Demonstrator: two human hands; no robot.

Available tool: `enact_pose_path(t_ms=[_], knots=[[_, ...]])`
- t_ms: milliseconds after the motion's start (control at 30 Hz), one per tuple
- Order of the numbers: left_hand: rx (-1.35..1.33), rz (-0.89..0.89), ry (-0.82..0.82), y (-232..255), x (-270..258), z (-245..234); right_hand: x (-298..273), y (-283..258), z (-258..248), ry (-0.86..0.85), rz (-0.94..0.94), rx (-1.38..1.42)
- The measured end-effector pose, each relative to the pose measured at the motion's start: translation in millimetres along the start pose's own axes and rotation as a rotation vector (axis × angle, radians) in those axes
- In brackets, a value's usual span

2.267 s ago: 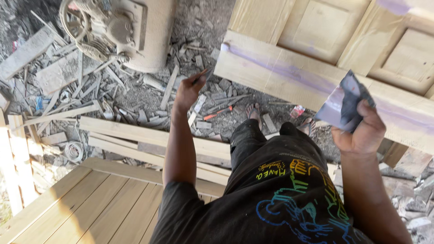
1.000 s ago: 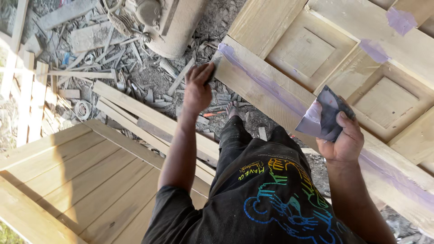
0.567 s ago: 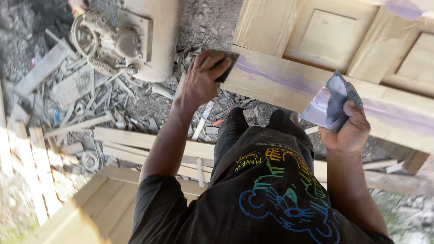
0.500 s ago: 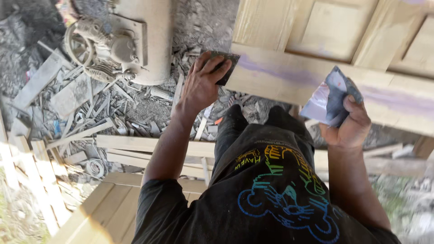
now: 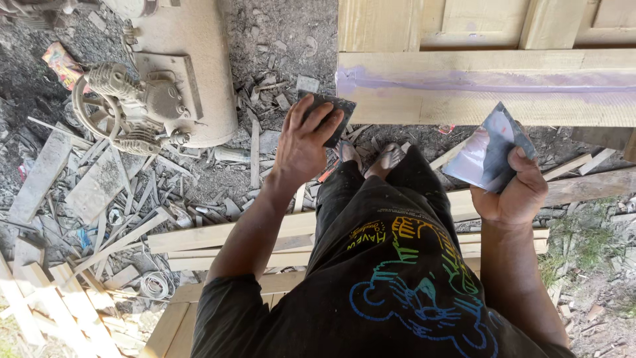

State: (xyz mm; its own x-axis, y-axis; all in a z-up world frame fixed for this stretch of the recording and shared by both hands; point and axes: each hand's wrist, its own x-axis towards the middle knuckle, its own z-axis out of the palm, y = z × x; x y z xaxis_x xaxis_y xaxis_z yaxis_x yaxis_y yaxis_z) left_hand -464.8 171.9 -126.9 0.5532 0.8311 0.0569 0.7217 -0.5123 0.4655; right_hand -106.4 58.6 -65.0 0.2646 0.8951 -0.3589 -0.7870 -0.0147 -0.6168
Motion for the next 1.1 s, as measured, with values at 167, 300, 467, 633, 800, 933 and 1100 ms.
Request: enact_pose_path(t_ms=[167,300,467,633,800,933,1100], knots=[[-0.724,-0.024,0.306,-17,3,13,-7,-2,-1,-0.016,0.031,0.018],[-0.747,-0.201,0.395,-20,4,47,-15,-5,-10,0.023,0.097,0.010],[-0.786,-0.217,0.334,-11,11,91,-21,-8,-22,0.015,0.110,-0.052],[-0.748,-0.161,0.304,-22,6,101,-24,2,-28,0.032,0.099,-0.098],[-0.568,-0.073,0.241,-59,10,94,-7,36,-12,-0.306,0.144,0.091],[-0.605,-0.225,0.225,-56,-41,72,-30,62,22,-0.047,0.148,-0.084],[-0.736,0.026,0.205,-73,-1,-31,25,90,84,0.027,-0.065,-0.174]])
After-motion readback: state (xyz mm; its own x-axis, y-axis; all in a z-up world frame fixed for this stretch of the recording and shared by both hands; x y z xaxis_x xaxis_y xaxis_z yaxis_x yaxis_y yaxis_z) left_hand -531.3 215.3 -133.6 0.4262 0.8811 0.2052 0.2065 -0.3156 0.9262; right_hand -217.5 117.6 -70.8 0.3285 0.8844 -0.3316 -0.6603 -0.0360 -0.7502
